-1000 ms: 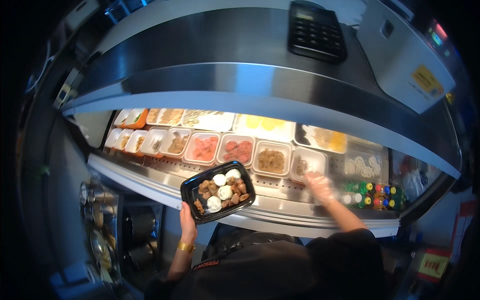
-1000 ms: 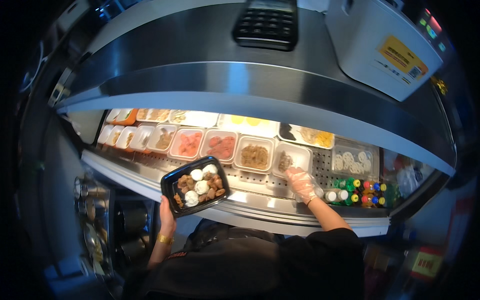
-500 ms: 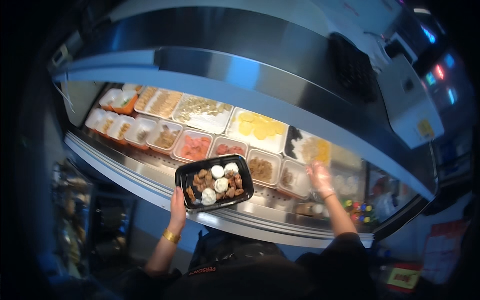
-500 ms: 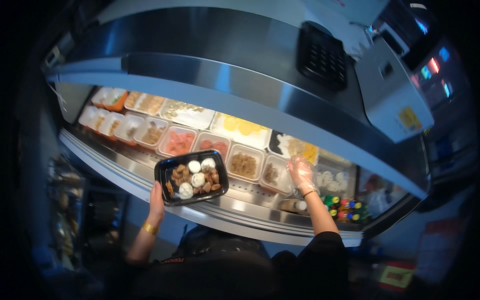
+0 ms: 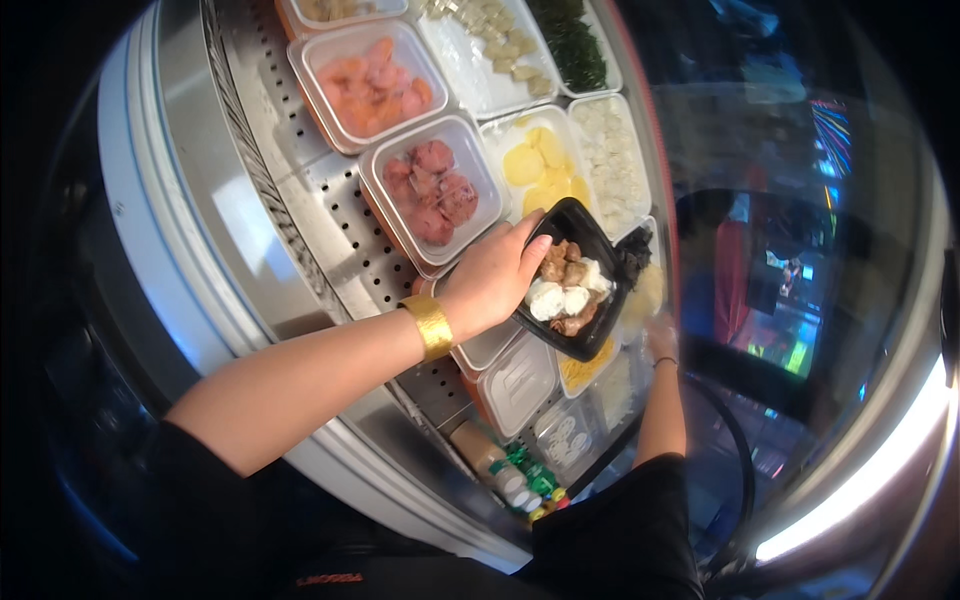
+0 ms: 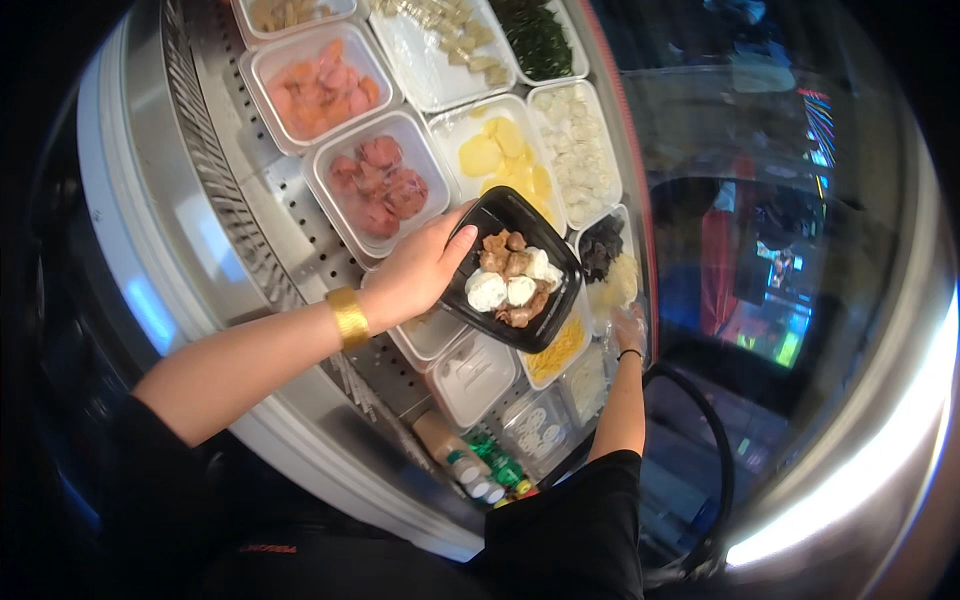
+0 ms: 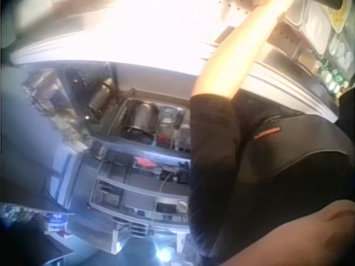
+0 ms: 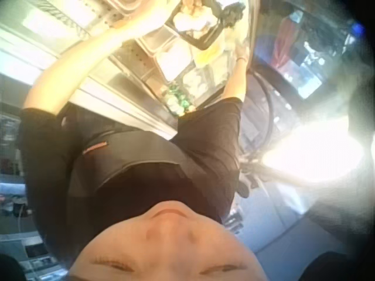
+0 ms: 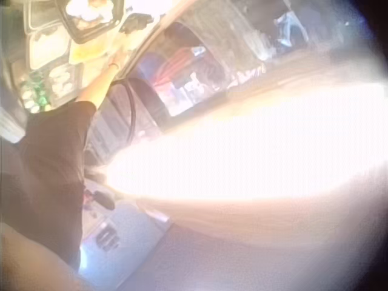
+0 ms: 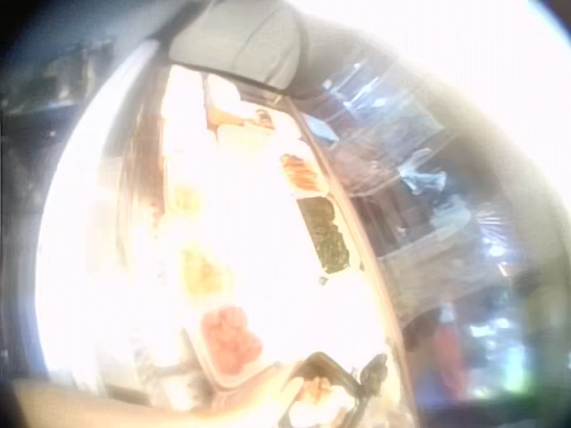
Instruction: The person assembles a food tray by selecting various ingredients from a refrigerated display case and a prep station. They place items such as dumplings, meat, and vegetables into a black tray, then add sauces and condiments from bowls on the counter.
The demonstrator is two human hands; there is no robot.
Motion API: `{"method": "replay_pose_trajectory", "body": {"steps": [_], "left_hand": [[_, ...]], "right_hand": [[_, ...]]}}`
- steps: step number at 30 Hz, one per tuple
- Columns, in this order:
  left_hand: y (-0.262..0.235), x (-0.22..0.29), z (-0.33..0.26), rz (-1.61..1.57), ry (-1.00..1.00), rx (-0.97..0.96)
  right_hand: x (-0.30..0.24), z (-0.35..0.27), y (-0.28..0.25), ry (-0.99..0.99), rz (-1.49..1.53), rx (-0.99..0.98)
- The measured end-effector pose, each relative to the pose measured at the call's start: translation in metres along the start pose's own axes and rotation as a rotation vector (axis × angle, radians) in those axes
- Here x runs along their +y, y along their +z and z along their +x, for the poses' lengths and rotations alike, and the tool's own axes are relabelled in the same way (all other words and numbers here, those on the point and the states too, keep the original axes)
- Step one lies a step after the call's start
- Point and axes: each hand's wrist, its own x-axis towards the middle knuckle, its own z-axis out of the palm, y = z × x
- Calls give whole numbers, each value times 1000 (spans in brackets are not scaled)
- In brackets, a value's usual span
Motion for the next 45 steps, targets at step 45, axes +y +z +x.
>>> {"method": "replay_pose_trajectory", "body": {"steps": [45], "left_hand": [[4,-14,2,-132,-154,-202]], "right_hand": [[4,40,32,314,542,-470]]}}
